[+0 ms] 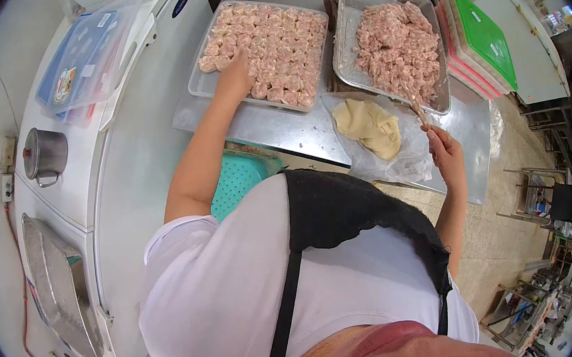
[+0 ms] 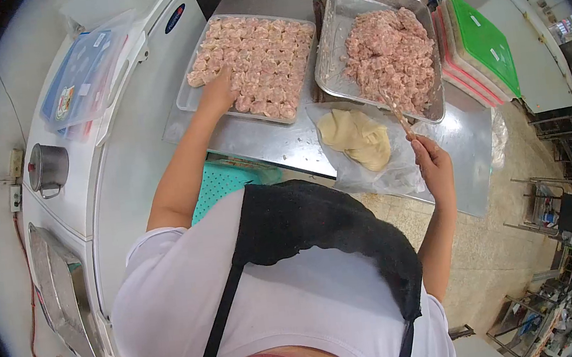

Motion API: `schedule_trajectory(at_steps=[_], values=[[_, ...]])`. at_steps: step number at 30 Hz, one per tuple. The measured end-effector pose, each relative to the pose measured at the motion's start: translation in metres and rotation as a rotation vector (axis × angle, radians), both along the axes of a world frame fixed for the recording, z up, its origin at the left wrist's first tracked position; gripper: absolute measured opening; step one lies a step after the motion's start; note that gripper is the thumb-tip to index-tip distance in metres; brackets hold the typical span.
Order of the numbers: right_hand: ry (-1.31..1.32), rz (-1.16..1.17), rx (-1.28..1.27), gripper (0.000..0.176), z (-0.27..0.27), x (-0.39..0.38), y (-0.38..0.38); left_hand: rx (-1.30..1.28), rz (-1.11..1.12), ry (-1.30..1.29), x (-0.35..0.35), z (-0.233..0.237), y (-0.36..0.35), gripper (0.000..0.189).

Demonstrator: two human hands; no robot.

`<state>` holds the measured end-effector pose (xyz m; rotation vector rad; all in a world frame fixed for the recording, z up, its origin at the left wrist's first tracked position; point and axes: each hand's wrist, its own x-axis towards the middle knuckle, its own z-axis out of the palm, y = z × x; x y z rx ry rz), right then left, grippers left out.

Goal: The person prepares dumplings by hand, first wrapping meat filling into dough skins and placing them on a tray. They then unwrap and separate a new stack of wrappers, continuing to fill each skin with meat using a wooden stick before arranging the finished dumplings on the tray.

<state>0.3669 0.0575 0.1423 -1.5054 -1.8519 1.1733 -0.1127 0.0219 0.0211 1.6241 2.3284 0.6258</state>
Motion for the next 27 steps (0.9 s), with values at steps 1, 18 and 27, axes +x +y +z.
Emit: schedule_trajectory(at_steps=[1, 18, 27], values=[[0.003, 0.005, -0.004, 0.029, 0.001, 0.003, 0.003, 0.072, -0.020, 0.065, 0.000, -0.007, 0.005, 0.073], [-0.662, 0.533, 0.523, 0.037, 0.019, 0.036, 0.156, -0.286, 0.359, 0.128, 0.024, 0.006, 0.002, 0.072], [-0.816, 0.864, 0.860, 0.017, -0.018, 0.025, 0.146, -0.437, 0.534, 0.328, 0.146, 0.059, -0.011, 0.062]])
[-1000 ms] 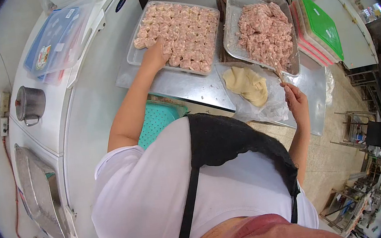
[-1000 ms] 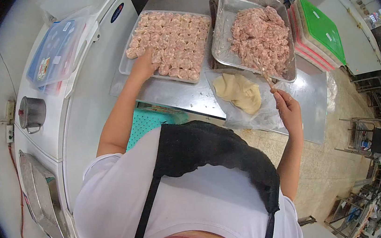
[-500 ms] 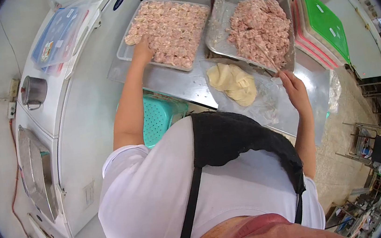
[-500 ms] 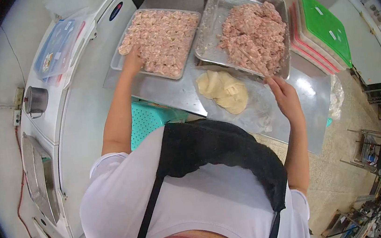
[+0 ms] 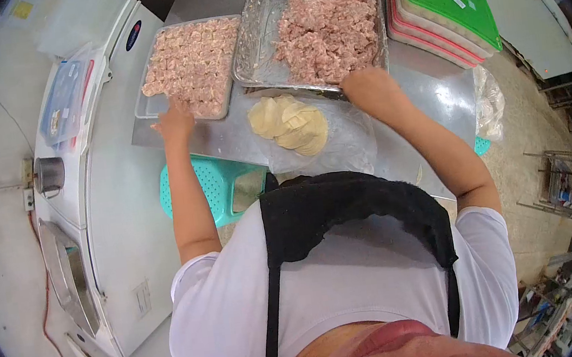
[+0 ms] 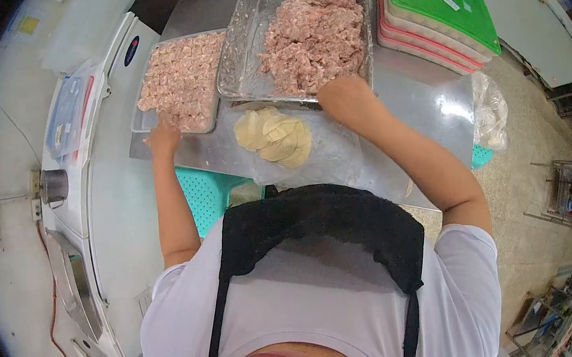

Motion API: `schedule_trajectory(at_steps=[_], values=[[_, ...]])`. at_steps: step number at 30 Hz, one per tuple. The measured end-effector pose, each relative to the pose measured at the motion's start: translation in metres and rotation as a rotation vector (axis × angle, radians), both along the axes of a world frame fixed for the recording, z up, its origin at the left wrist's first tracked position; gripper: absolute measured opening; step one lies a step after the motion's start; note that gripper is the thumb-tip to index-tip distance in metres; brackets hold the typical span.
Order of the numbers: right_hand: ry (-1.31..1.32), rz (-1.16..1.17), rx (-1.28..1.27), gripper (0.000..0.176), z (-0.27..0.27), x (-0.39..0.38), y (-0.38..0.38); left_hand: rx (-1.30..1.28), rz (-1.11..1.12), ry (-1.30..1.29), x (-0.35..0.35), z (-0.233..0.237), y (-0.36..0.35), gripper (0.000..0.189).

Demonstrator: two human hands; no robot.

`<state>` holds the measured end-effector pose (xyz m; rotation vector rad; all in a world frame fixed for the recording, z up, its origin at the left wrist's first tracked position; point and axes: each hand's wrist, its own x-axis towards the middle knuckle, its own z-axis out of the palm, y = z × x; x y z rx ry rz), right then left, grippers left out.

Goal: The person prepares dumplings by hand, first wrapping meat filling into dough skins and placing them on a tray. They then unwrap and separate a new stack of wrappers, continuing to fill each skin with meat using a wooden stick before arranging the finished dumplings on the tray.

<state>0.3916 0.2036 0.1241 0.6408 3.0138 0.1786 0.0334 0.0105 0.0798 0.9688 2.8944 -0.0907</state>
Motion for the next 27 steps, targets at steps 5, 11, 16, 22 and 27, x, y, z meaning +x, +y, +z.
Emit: schedule_trajectory(at_steps=[5, 11, 16, 22, 27], values=[[0.013, -0.013, -0.008, 0.015, 0.030, -0.006, 0.055, 0.708, -0.577, -0.165, 0.100, 0.003, 0.008, 0.032], [0.158, 0.061, -0.182, 0.020, -0.033, -0.020, 0.036, 0.648, -0.889, -0.313, 0.169, -0.016, 0.038, 0.032], [0.261, 0.003, -0.608, 0.036, -0.028, 0.006, 0.060, 0.502, -0.691, -0.518, 0.149, -0.015, 0.040, 0.024], [-0.108, -0.219, -0.318, 0.040, 0.012, 0.006, 0.041, 0.740, -0.333, -1.040, 0.132, -0.006, 0.032, 0.022], [0.200, -0.235, -0.559, 0.040, -0.022, 0.022, 0.034, 0.850, -0.357, -1.090, 0.119, 0.001, 0.034, 0.022]])
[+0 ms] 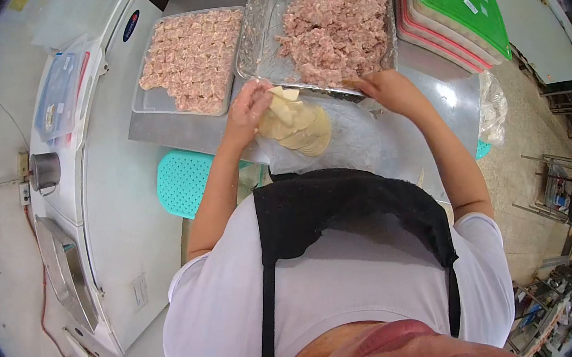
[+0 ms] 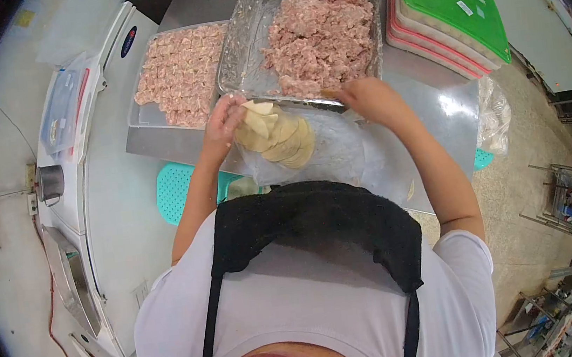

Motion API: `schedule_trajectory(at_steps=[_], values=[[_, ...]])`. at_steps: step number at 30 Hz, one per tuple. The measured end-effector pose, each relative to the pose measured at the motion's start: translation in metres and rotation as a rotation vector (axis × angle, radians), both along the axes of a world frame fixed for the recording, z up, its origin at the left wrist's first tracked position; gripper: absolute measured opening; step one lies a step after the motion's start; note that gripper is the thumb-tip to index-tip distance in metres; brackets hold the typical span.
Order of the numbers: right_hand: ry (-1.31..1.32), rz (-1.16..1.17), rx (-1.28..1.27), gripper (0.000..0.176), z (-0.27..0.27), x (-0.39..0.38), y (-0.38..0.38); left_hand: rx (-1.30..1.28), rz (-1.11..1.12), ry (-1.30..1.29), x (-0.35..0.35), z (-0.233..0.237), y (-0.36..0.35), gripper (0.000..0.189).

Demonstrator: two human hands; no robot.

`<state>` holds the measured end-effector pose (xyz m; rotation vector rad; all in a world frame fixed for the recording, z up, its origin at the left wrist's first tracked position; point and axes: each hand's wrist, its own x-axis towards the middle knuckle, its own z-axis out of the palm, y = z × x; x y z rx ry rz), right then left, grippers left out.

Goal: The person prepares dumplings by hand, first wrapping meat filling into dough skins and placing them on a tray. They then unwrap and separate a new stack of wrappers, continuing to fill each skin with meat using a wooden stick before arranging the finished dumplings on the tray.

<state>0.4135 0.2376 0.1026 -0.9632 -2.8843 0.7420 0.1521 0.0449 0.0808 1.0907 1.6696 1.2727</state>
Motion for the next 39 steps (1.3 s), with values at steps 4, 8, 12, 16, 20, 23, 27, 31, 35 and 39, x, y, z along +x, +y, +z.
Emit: schedule_trajectory(at_steps=[4, 8, 12, 16, 20, 23, 27, 31, 35, 39], values=[[0.048, -0.090, -0.195, 0.040, 0.021, -0.010, -0.004, 0.012, 0.003, -0.659, -0.002, 0.033, 0.003, 0.019], [0.155, -0.220, -0.278, 0.040, 0.032, -0.031, -0.010, 0.020, -0.202, 0.114, -0.021, 0.010, 0.008, 0.018], [-0.206, -0.109, 0.285, 0.044, 0.045, -0.067, -0.017, 0.267, -0.368, 0.757, -0.027, 0.012, 0.011, 0.021], [-0.311, 0.094, 0.296, 0.045, 0.033, -0.094, -0.043, 0.300, -0.461, 0.773, -0.044, 0.010, 0.013, 0.020], [0.035, 0.014, -0.045, 0.039, 0.027, -0.065, -0.015, 0.247, -0.544, 0.682, -0.051, 0.033, 0.011, 0.020], [-0.106, -0.101, -0.019, 0.039, 0.066, -0.056, -0.015, 0.461, -0.516, 0.556, -0.052, 0.041, 0.012, 0.021], [-0.319, -0.122, 0.180, 0.045, 0.058, -0.053, -0.040, 0.345, -0.560, 0.410, -0.051, 0.037, 0.015, 0.020], [-0.102, -0.185, -0.079, 0.042, 0.038, -0.041, -0.036, 0.174, -0.596, 0.636, -0.044, 0.047, 0.014, 0.021], [0.308, -0.468, -0.493, 0.040, 0.035, -0.039, -0.042, 0.304, -0.532, 0.697, -0.035, 0.072, 0.013, 0.021], [0.433, -0.464, -0.611, 0.038, 0.031, -0.037, -0.040, 0.511, -0.416, 0.836, -0.028, 0.102, 0.014, 0.018]])
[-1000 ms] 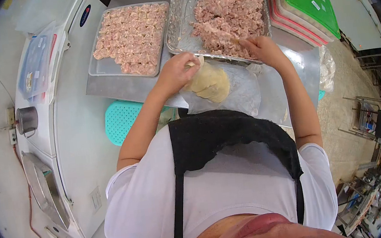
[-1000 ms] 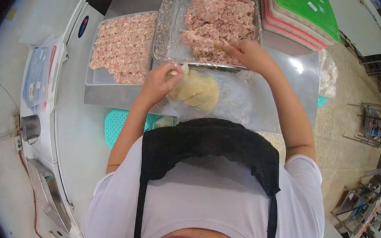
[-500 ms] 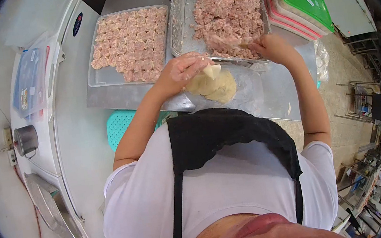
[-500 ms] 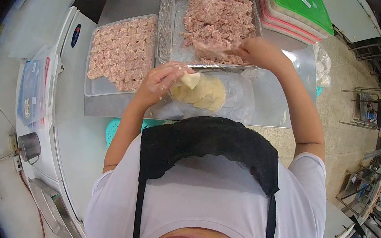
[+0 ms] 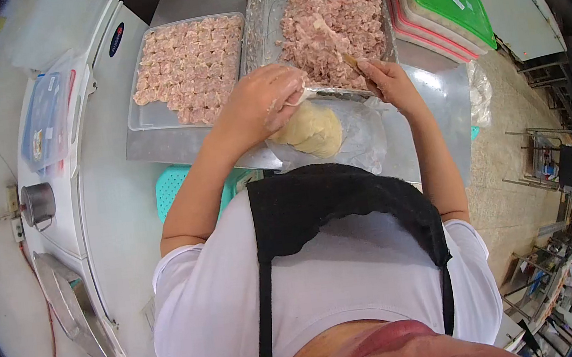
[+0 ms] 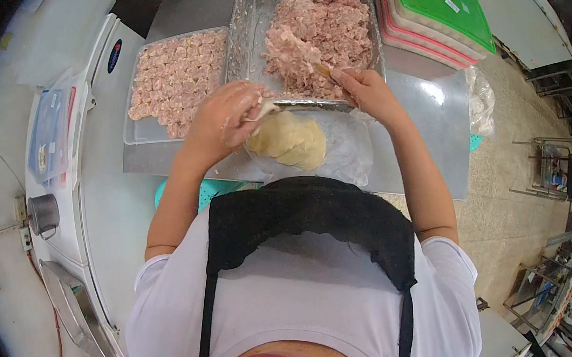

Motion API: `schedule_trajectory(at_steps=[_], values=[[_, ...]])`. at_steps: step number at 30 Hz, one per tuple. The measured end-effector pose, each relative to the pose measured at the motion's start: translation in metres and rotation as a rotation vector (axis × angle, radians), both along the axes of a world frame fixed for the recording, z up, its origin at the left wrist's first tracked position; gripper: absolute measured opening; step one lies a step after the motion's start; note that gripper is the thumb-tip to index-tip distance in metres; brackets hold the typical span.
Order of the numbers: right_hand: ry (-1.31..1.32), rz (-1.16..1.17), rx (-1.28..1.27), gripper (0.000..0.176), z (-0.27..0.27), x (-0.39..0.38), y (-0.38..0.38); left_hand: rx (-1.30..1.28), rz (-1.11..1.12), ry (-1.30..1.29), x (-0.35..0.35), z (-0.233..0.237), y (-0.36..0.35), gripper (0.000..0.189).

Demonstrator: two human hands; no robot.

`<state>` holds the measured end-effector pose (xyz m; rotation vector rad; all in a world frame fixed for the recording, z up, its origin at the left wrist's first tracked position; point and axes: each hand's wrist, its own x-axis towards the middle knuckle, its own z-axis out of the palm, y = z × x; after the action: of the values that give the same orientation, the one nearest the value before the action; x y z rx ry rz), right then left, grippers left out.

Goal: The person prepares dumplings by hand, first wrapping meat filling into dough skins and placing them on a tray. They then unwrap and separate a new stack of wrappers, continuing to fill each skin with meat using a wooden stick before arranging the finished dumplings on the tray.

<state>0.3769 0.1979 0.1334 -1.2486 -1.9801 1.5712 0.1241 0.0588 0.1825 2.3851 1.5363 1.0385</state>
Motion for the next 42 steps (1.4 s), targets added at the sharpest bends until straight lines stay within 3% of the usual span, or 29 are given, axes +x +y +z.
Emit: schedule_trajectory(at_steps=[2, 4, 5, 7, 8, 10, 13, 15, 16, 17, 19, 24, 26, 27, 29, 32, 33, 35, 36, 37, 38, 39, 40, 41, 42], values=[[0.113, -0.088, -0.122, 0.036, -0.004, 0.001, 0.003, -0.018, -0.003, 0.044, 0.003, 0.003, 0.006, 0.017], [0.196, -0.106, -0.178, 0.034, 0.003, 0.000, 0.001, -0.063, 0.037, -0.289, 0.004, 0.000, 0.019, 0.020], [0.276, -0.129, -0.236, 0.033, 0.008, -0.003, 0.000, -0.063, 0.043, -0.288, 0.005, -0.006, 0.030, 0.020], [0.330, -0.079, -0.237, 0.032, 0.024, -0.009, -0.004, -0.233, 0.105, -1.248, 0.010, -0.028, 0.060, 0.030], [0.384, -0.035, -0.234, 0.032, 0.029, -0.013, -0.006, -0.233, 0.107, -1.247, 0.012, -0.039, 0.072, 0.030], [0.410, -0.045, -0.190, 0.032, 0.027, -0.025, -0.011, -0.404, 0.098, -1.876, 0.020, -0.050, 0.090, 0.036], [0.398, -0.058, -0.110, 0.030, -0.009, -0.029, -0.002, -0.380, -0.033, -2.072, 0.041, -0.037, 0.097, 0.053], [0.125, 0.034, 0.670, 0.030, -0.028, -0.021, 0.000, -0.401, -0.028, -2.181, 0.039, -0.032, 0.092, 0.063], [-0.068, 0.117, 0.627, 0.032, -0.008, -0.009, 0.001, -0.412, -0.020, -2.292, 0.037, -0.031, 0.090, 0.074], [-0.066, 0.121, 0.629, 0.032, 0.010, 0.001, 0.002, -0.405, -0.020, -2.292, 0.034, -0.042, 0.093, 0.074], [-0.464, 0.286, 0.854, 0.028, 0.037, 0.016, 0.000, -0.354, 0.088, -2.264, 0.032, -0.067, 0.098, 0.083], [-0.254, 0.239, 0.987, 0.023, 0.024, 0.022, 0.003, -0.399, 0.082, -2.235, 0.064, -0.035, 0.090, 0.079], [-0.651, 0.367, 0.957, 0.024, 0.065, 0.030, 0.004, -0.386, 0.086, -2.175, 0.065, -0.033, 0.092, 0.081], [-0.644, 0.373, 0.961, 0.024, 0.074, 0.031, -0.002, -0.373, 0.121, -2.186, 0.061, -0.040, 0.095, 0.077], [-0.389, 0.254, 1.051, 0.026, 0.083, 0.031, -0.014, -0.363, 0.161, -2.192, 0.067, -0.038, 0.096, 0.074], [-0.194, 0.329, 1.068, 0.028, 0.040, 0.035, 0.006, -0.330, 0.191, -2.246, 0.083, -0.025, 0.098, 0.064], [-0.188, 0.339, 1.076, 0.028, 0.041, 0.040, 0.014, -0.311, 0.105, -2.330, 0.079, -0.029, 0.099, 0.058], [0.139, 0.304, 0.949, 0.029, 0.041, 0.056, 0.032, -0.280, 0.018, -2.404, 0.073, -0.037, 0.099, 0.054], [0.148, 0.307, 0.952, 0.029, 0.043, 0.063, 0.038, -0.291, 0.015, -2.100, 0.078, -0.030, 0.094, 0.052], [0.068, 0.254, 0.625, 0.031, 0.046, 0.071, 0.042, -0.299, 0.013, -1.798, 0.083, -0.023, 0.089, 0.051], [-0.015, 0.198, 0.297, 0.033, 0.048, 0.078, 0.044, -0.294, 0.016, -1.795, 0.088, -0.014, 0.085, 0.051], [-0.012, 0.200, 0.295, 0.033, 0.048, 0.080, 0.043, -0.349, 0.076, -1.569, 0.094, -0.002, 0.082, 0.054], [0.024, 0.231, 0.067, 0.035, 0.048, 0.080, 0.042, -0.397, 0.132, -1.340, 0.097, 0.003, 0.081, 0.058], [0.060, 0.262, -0.161, 0.036, 0.048, 0.081, 0.041, -0.395, 0.137, -1.340, 0.093, -0.001, 0.084, 0.058], [0.060, 0.268, -0.161, 0.036, 0.051, 0.082, 0.040, -0.234, 0.220, -0.844, 0.086, -0.005, 0.087, 0.056]])
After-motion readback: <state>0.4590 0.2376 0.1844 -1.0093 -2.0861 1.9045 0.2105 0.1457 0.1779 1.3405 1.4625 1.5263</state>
